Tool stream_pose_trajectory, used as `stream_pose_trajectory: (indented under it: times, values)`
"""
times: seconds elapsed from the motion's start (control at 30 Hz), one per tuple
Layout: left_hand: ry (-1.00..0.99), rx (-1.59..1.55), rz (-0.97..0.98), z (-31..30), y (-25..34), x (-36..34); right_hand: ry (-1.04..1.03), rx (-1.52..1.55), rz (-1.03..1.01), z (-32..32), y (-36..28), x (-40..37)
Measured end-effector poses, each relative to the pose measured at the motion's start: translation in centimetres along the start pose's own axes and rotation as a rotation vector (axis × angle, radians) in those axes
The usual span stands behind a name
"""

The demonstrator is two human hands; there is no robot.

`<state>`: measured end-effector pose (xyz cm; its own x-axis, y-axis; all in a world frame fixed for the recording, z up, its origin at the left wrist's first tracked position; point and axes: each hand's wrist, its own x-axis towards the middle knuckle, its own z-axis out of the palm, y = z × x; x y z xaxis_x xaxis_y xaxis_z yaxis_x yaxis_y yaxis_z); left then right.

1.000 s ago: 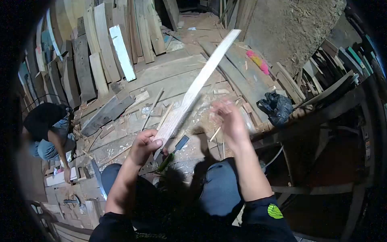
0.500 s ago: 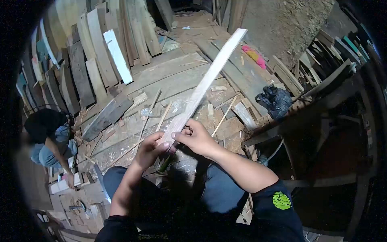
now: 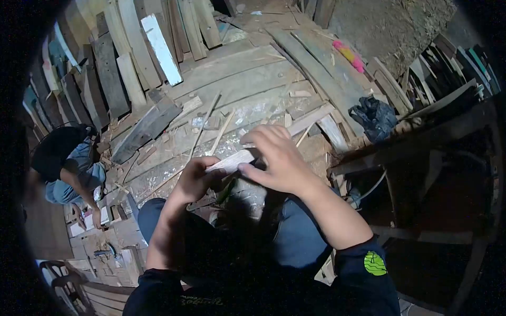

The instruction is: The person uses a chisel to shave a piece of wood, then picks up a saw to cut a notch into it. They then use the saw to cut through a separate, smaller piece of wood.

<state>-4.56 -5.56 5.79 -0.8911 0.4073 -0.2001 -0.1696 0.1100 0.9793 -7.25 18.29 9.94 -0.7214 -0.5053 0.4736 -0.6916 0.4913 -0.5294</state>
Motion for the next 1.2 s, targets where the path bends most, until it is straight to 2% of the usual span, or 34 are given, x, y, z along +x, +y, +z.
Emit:
stream_pose_trajectory:
  times: [0.1, 0.17, 0.2, 0.23, 0.3, 0.37, 0.43, 0.53, 0.57, 0.67, 0.73, 0.83, 0.87, 0.93, 1.03, 1.1, 1.13, 1.17, 1.2]
  values:
    - [-0.064, -0.005, 0.027, 0.2, 0.3, -0.5, 0.021, -0.073, -0.075, 1.3, -0.4, 0.3]
    - [-0.034, -0.018, -0.061, 0.7, 1.6, -1.3, -0.435, -0.037, 0.234, 1.7, -0.5, 0.0]
    - [-0.002, -0.036, -0.135, 0.8, 2.3, -1.5, -0.45, -0.06, 0.258, 1.9, -0.4, -0.1]
    - [-0.133, -0.023, -0.126, -0.2, 0.6, -0.8, -0.479, -0.041, 0.266, 2.1, -0.1, -0.1]
    - [-0.13, -0.034, -0.149, -0.3, 0.7, -0.9, -0.511, -0.023, 0.276, 2.2, 0.0, -0.3]
    - [-0.135, -0.042, -0.163, -0.4, 0.7, -0.7, -0.458, -0.009, 0.292, 2.3, -0.2, -0.4]
    - [-0.085, -0.215, -0.1, -1.0, 0.2, -0.5, -0.422, -0.031, 0.318, 2.2, -0.5, -0.2]
    - [-0.046, -0.107, -0.1, -2.0, 0.8, -0.6, -0.375, -0.054, 0.366, 2.1, -0.5, -0.2]
    - [-0.029, -0.051, -0.042, -2.0, 0.5, -0.5, -0.344, -0.043, 0.358, 2.2, -0.5, -0.4]
    - [-0.004, -0.037, 0.006, -1.9, 0.1, -0.5, -0.288, 0.018, 0.321, 1.9, -0.5, -0.6]
    - [-0.016, -0.012, 0.052, -1.7, 0.2, -0.6, -0.339, 0.041, 0.385, 1.5, -0.6, -0.5]
    - [0.003, -0.082, 0.075, -1.8, -0.3, 0.0, -0.28, 0.05, 0.44, 1.7, -0.9, -0.3]
    - [0.032, -0.023, 0.123, -2.0, -1.1, 0.6, -0.261, 0.077, 0.495, 1.8, -1.0, -0.3]
    - [0.108, -0.249, 0.056, -2.1, 0.0, 0.5, -0.255, 0.086, 0.48, 1.9, 0.0, -0.3]
    - [0.243, -0.297, 0.089, -2.6, -0.2, 0.7, -0.058, 0.046, 0.581, 0.8, -0.3, 0.0]
    - [0.291, -0.167, 0.1, -2.6, -2.3, 1.3, 0.135, 0.17, 0.511, 1.5, 2.0, -1.2]
    - [0.299, -0.068, 0.107, -2.4, -2.6, 1.1, 0.124, 0.144, 0.506, 0.8, 2.0, -1.2]
    - [0.297, 0.325, 0.132, -2.6, -2.7, 0.6, 0.112, 0.145, 0.527, 0.6, 2.2, -1.4]
    - [0.311, 0.56, 0.071, -2.1, -2.3, 0.9, 0.1, 0.138, 0.544, 0.4, 2.2, -1.3]
